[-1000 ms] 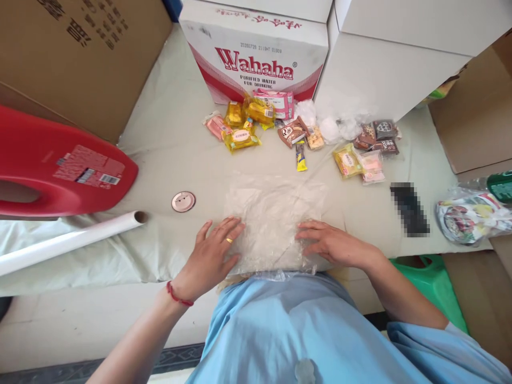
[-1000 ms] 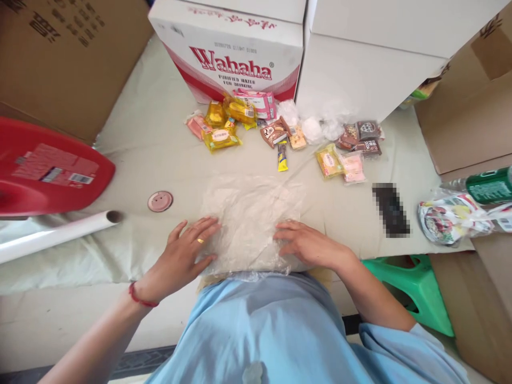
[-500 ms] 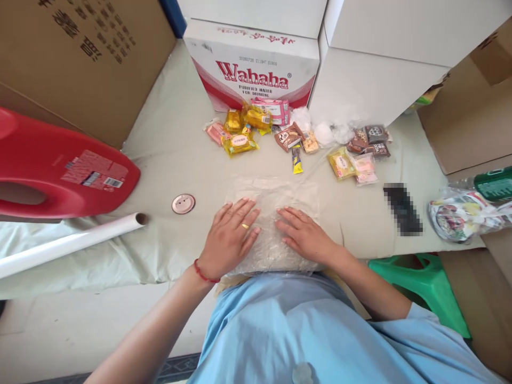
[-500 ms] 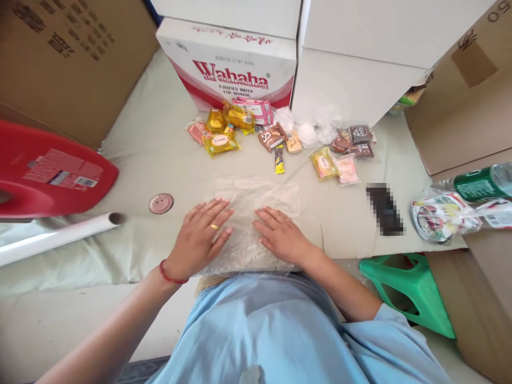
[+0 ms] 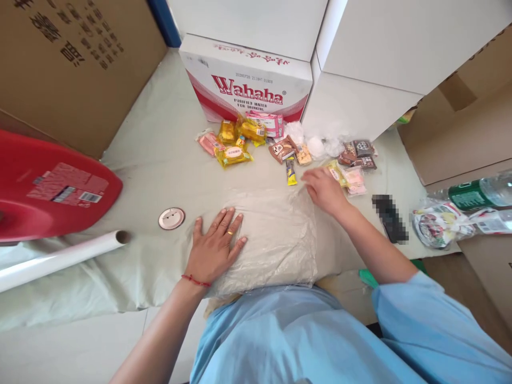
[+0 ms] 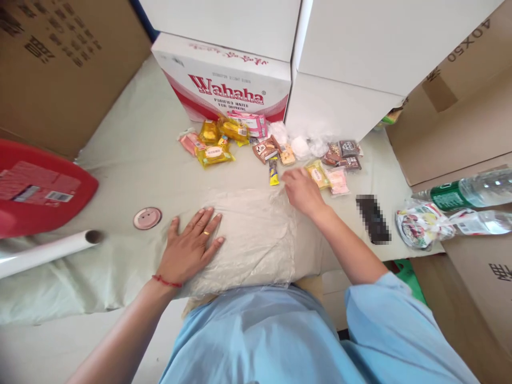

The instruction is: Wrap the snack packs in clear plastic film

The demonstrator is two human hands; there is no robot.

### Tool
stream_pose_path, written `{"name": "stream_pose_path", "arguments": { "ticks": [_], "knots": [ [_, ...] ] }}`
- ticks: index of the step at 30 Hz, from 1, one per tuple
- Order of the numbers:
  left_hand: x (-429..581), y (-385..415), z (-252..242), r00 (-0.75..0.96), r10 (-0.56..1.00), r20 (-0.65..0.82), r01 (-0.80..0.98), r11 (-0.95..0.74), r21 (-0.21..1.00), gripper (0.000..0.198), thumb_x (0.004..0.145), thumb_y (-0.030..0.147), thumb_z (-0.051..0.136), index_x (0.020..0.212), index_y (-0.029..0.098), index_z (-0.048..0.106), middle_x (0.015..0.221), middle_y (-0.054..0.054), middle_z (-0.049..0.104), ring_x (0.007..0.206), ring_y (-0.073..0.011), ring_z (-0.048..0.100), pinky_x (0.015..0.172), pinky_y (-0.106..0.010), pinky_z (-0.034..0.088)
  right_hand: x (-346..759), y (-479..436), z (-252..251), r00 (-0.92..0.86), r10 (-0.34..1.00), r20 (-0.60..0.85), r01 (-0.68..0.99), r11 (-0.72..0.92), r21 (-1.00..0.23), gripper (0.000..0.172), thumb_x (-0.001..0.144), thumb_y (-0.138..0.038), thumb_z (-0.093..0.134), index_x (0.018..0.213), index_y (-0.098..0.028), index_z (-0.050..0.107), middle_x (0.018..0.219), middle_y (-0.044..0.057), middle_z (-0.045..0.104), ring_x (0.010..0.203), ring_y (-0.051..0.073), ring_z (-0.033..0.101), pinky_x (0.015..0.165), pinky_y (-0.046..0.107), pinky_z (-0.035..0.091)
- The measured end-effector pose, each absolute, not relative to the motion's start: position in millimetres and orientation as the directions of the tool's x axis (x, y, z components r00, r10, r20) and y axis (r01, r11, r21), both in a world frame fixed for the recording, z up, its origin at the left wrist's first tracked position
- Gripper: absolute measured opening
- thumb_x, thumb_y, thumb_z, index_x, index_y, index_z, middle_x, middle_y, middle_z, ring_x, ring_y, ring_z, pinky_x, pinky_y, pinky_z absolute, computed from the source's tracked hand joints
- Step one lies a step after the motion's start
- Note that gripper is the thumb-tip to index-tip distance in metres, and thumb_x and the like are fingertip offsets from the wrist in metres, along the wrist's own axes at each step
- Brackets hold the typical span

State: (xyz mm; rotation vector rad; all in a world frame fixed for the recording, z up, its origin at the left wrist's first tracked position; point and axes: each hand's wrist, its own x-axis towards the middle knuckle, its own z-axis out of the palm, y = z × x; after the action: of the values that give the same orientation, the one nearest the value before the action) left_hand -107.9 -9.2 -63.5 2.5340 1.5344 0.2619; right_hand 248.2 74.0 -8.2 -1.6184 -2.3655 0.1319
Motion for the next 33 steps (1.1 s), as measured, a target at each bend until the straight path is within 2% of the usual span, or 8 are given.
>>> {"name": "stream_pose_path", "arguments": {
  "ticks": [5,9,13,16,19,23,28,33],
  "knots": [
    [-108,-9,-64,0.454,0.888,0.079,0.857,-0.459,0.233,0.059,0.105,0.049,0.039,0.161,0.03,0.039,0.167,-0.011,0.039,0.153,-0.033,0.041,0.126,-0.071,0.009,220,185,-16,-0.359,0.91,0.21,0.93,0.367,-0.002,0.045,0.1,-0.01,0.042,0.14,-0.015,0.062,0.15,0.018,0.056,0.143,0.033,0.037,0.115,0.052,0.035],
    [-110,-10,-64,0.452,0.889,0.079,0.861,-0.457,0.224,0.058,0.106,0.049,0.04,0.16,0.027,0.041,0.167,-0.011,0.039,0.154,-0.0317,0.04,0.126,-0.069,0.011,210,217,-16,-0.438,0.88,0.182,0.897,0.443,0.015,0.039,0.101,-0.012,0.04,0.126,-0.014,0.07,0.13,0.017,0.068,0.137,0.031,0.043,0.119,0.053,0.026],
    [-109,-10,-64,0.445,0.892,0.076,0.861,-0.45,0.236,0.058,0.106,0.049,0.039,0.159,0.027,0.042,0.167,-0.01,0.039,0.155,-0.0309,0.039,0.127,-0.067,0.009,210,193,7,-0.287,0.926,0.246,0.901,0.348,-0.259,0.038,0.099,-0.016,0.042,0.122,-0.013,0.073,0.116,0.017,0.072,0.117,0.031,0.056,0.106,0.048,0.04],
    [-109,-10,-64,0.437,0.897,0.066,0.861,-0.439,0.256,0.058,0.106,0.049,0.039,0.16,0.028,0.041,0.168,-0.01,0.037,0.155,-0.0313,0.037,0.127,-0.068,0.008,204,145,19,-0.329,0.944,0.024,0.739,0.273,-0.615,0.036,0.099,-0.023,0.044,0.119,-0.015,0.074,0.106,0.009,0.074,0.097,0.023,0.063,0.091,0.037,0.048],
    [-108,-10,-63,0.429,0.901,0.055,0.865,-0.428,0.263,0.058,0.106,0.049,0.037,0.16,0.029,0.041,0.169,-0.009,0.036,0.156,-0.0308,0.036,0.128,-0.067,0.007,186,92,12,-0.471,0.85,-0.235,0.615,0.125,-0.779,0.03,0.098,-0.027,0.049,0.11,-0.018,0.075,0.095,0.003,0.075,0.086,0.018,0.065,0.082,0.03,0.049],
    [-107,-10,-62,0.421,0.906,0.045,0.87,-0.417,0.263,0.057,0.106,0.048,0.037,0.161,0.03,0.04,0.169,-0.009,0.035,0.156,-0.0308,0.036,0.128,-0.067,0.007,154,46,-9,-0.41,0.855,-0.318,0.735,0.103,-0.671,0.032,0.101,-0.019,0.043,0.108,-0.016,0.075,0.098,0.007,0.074,0.091,0.019,0.065,0.09,0.033,0.049],
    [-105,-11,-62,0.415,0.909,0.028,0.877,-0.408,0.255,0.058,0.107,0.049,0.036,0.162,0.029,0.038,0.17,-0.009,0.033,0.157,-0.0308,0.035,0.127,-0.069,0.005,140,20,-16,-0.388,0.922,0.01,0.845,0.36,-0.395,0.042,0.102,-0.041,0.057,0.134,-0.017,0.067,0.137,0.017,0.063,0.137,0.033,0.045,0.116,0.051,0.037],
    [-104,-13,-64,0.388,0.921,0.037,0.889,-0.384,0.248,0.058,0.108,0.048,0.034,0.162,0.029,0.037,0.169,-0.009,0.034,0.156,-0.0295,0.036,0.127,-0.07,0.0,142,-1,-22,-0.506,0.862,-0.044,0.823,0.466,-0.325,0.056,0.096,-0.032,0.068,0.149,-0.024,0.056,0.145,0.015,0.06,0.151,0.036,0.034,0.125,0.065,0.02]
  ]
}}
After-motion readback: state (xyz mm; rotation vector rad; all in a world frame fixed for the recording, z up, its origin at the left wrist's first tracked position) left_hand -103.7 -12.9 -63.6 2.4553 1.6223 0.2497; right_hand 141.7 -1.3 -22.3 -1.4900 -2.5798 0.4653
